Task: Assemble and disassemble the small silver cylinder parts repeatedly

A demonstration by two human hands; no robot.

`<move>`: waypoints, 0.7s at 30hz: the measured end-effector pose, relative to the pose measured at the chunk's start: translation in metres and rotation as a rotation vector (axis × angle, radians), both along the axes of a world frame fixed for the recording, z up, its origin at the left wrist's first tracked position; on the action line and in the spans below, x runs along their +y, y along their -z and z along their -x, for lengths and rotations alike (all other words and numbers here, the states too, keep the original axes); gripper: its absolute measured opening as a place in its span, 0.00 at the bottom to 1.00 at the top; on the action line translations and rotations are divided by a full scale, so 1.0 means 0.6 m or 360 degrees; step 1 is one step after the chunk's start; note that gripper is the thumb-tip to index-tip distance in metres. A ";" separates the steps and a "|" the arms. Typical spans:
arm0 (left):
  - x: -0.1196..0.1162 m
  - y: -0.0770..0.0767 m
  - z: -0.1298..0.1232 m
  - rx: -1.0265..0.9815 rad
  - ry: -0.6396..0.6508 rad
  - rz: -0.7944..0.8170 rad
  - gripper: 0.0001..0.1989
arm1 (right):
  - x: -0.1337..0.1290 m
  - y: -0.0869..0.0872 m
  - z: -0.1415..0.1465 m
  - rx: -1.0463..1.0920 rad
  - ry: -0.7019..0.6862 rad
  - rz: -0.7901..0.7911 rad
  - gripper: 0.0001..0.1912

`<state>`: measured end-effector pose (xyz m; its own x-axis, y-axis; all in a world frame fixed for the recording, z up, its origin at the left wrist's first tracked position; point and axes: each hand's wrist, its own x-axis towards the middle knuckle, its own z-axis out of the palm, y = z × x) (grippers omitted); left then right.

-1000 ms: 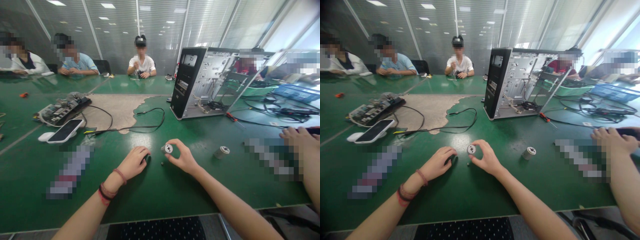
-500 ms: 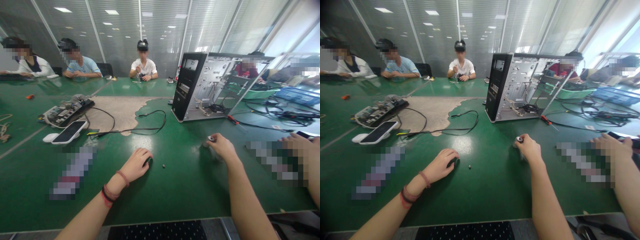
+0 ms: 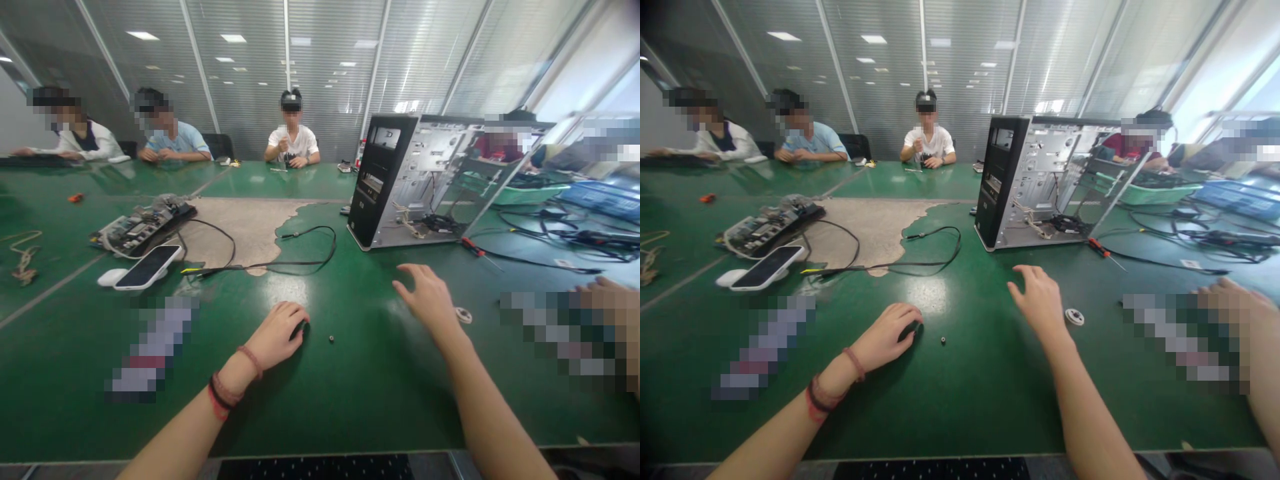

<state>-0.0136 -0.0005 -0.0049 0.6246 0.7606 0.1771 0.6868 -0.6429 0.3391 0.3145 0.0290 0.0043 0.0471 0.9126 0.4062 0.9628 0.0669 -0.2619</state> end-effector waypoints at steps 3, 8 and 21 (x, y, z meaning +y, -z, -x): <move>0.001 0.000 0.000 -0.0013 0.0000 -0.0008 0.12 | -0.027 -0.001 0.084 0.0207 -0.0883 0.0336 0.12; 0.003 0.005 -0.001 -0.0026 -0.0014 -0.0031 0.11 | -0.063 0.023 0.163 0.0195 -0.1340 0.0614 0.07; -0.002 -0.001 -0.001 -0.0042 0.0026 -0.0035 0.10 | 0.012 -0.006 -0.041 0.0298 -0.0239 -0.0133 0.06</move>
<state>-0.0128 -0.0019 -0.0045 0.6319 0.7461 0.2101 0.6670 -0.6615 0.3429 0.3390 0.0363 0.0078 -0.0052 0.8786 0.4776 0.8756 0.2347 -0.4222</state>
